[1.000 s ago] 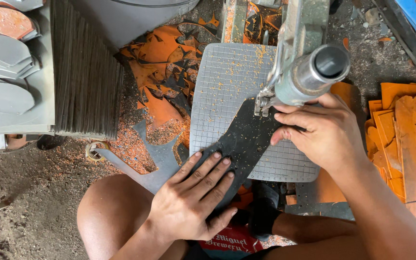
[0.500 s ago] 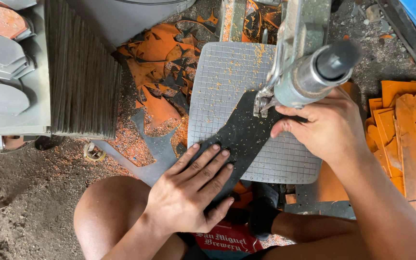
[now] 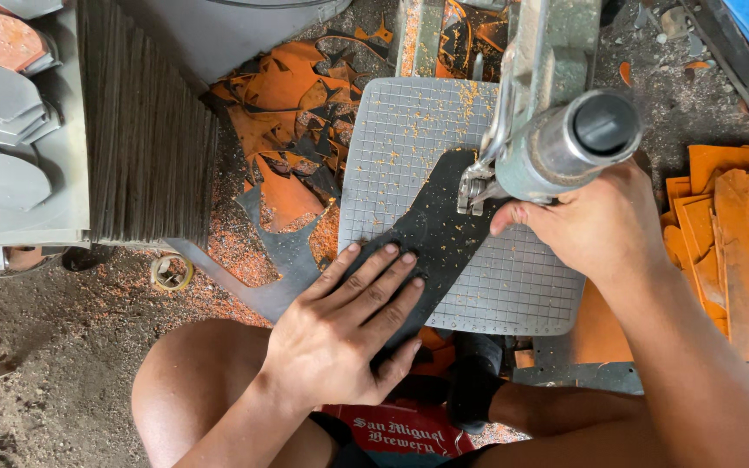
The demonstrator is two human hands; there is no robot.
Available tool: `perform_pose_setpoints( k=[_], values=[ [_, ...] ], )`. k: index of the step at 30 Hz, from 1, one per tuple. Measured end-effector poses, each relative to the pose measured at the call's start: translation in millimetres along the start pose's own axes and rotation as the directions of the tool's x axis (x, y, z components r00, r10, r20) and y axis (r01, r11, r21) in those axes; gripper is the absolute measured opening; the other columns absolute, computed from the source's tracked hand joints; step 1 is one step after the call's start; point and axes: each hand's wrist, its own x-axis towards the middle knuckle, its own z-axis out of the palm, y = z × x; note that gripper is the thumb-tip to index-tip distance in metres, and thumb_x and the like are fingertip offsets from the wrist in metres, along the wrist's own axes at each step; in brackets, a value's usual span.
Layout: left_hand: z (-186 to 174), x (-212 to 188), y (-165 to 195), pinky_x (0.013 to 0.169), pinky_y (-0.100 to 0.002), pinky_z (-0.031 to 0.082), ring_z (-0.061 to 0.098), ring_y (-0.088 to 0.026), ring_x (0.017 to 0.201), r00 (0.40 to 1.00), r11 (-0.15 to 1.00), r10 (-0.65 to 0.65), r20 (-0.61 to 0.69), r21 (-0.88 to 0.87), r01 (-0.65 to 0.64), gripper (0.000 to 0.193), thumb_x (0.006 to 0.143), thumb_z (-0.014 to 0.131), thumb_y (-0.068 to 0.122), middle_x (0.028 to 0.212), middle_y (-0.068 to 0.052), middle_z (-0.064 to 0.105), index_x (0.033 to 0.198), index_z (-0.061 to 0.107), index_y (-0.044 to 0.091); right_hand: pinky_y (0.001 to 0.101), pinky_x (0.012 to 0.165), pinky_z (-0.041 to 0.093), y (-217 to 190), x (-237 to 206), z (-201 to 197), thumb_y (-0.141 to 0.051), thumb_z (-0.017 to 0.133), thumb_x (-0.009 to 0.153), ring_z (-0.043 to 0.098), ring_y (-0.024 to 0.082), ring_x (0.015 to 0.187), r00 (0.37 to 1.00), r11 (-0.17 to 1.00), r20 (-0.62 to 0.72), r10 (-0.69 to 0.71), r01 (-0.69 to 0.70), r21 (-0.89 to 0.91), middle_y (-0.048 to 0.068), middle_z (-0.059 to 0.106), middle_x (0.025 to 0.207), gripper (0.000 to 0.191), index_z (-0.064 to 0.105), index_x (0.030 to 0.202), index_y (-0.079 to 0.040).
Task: The person uses a vertical cutting machine to cut shapes from black and orange rubber-like sheets. They guide the material through the blade, rotate the pieces to follow curved lines, and remove cut sections as they finish each shape.
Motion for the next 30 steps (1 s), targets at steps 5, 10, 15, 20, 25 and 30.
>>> perform_pose_setpoints(
  k=[5, 10, 15, 20, 25, 30],
  values=[
    [3, 3, 2, 0.12, -0.051, 0.038, 0.057, -0.03, 0.137, 1.0, 1.0, -0.016, -0.018, 0.01, 0.016, 0.045, 0.086, 0.073, 0.031, 0.14, -0.016, 0.065, 0.122, 0.073, 0.003, 0.0407, 0.077, 0.058, -1, 5, -1, -0.021, 0.091, 0.067, 0.073, 0.028, 0.089, 1.0, 1.0, 0.001, 0.008, -0.008, -0.02, 0.003, 0.078, 0.098, 0.024, 0.082, 0.089, -0.017],
    [8, 5, 9, 0.121, -0.051, 0.038, 0.057, -0.032, 0.138, 0.998, 0.999, -0.044, -0.055, 0.018, 0.045, 0.045, 0.09, 0.07, 0.031, 0.14, -0.018, 0.064, 0.124, 0.073, 0.002, 0.0412, 0.075, 0.057, 1, 9, 1, -0.025, 0.093, 0.069, 0.073, 0.028, 0.089, 0.999, 0.998, -0.024, 0.045, -0.046, -0.051, 0.005, 0.077, 0.096, 0.03, 0.078, 0.091, -0.012],
    [14, 6, 19, 0.121, -0.052, 0.038, 0.057, -0.033, 0.138, 0.993, 0.995, -0.093, -0.067, 0.016, 0.094, 0.046, 0.089, 0.07, 0.031, 0.141, -0.019, 0.064, 0.125, 0.072, 0.002, 0.0399, 0.076, 0.058, 4, 10, 2, -0.024, 0.091, 0.076, 0.074, 0.027, 0.091, 0.998, 0.998, -0.046, 0.04, -0.042, -0.035, 0.004, 0.077, 0.097, 0.025, 0.078, 0.094, -0.013],
    [22, 8, 27, 0.121, -0.052, 0.038, 0.058, -0.034, 0.137, 0.986, 0.99, -0.129, -0.106, 0.034, 0.133, 0.046, 0.09, 0.069, 0.032, 0.14, -0.02, 0.065, 0.125, 0.072, 0.002, 0.0409, 0.075, 0.058, 6, 11, 4, -0.028, 0.093, 0.077, 0.074, 0.029, 0.09, 0.993, 0.997, -0.119, -0.002, -0.007, -0.074, 0.008, 0.076, 0.099, 0.033, 0.076, 0.098, -0.009],
    [29, 9, 38, 0.121, -0.053, 0.038, 0.058, -0.035, 0.137, 0.976, 0.984, -0.16, -0.147, 0.057, 0.17, 0.045, 0.091, 0.069, 0.031, 0.139, -0.021, 0.065, 0.124, 0.072, 0.001, 0.0427, 0.076, 0.058, 9, 5, 5, -0.035, 0.095, 0.079, 0.074, 0.031, 0.089, 0.99, 0.992, -0.133, -0.05, 0.033, -0.125, 0.008, 0.077, 0.098, 0.035, 0.078, 0.098, -0.011],
    [41, 13, 54, 0.12, -0.056, 0.038, 0.058, -0.038, 0.137, 0.955, 0.969, -0.225, -0.193, 0.062, 0.24, 0.044, 0.091, 0.068, 0.03, 0.14, -0.023, 0.064, 0.124, 0.072, 0.0, 0.0445, 0.084, 0.057, 14, -3, 6, -0.032, 0.092, 0.081, 0.072, 0.031, 0.095, 0.988, 0.985, -0.131, -0.083, 0.062, -0.159, 0.008, 0.076, 0.103, 0.03, 0.079, 0.101, -0.014]
  ],
)
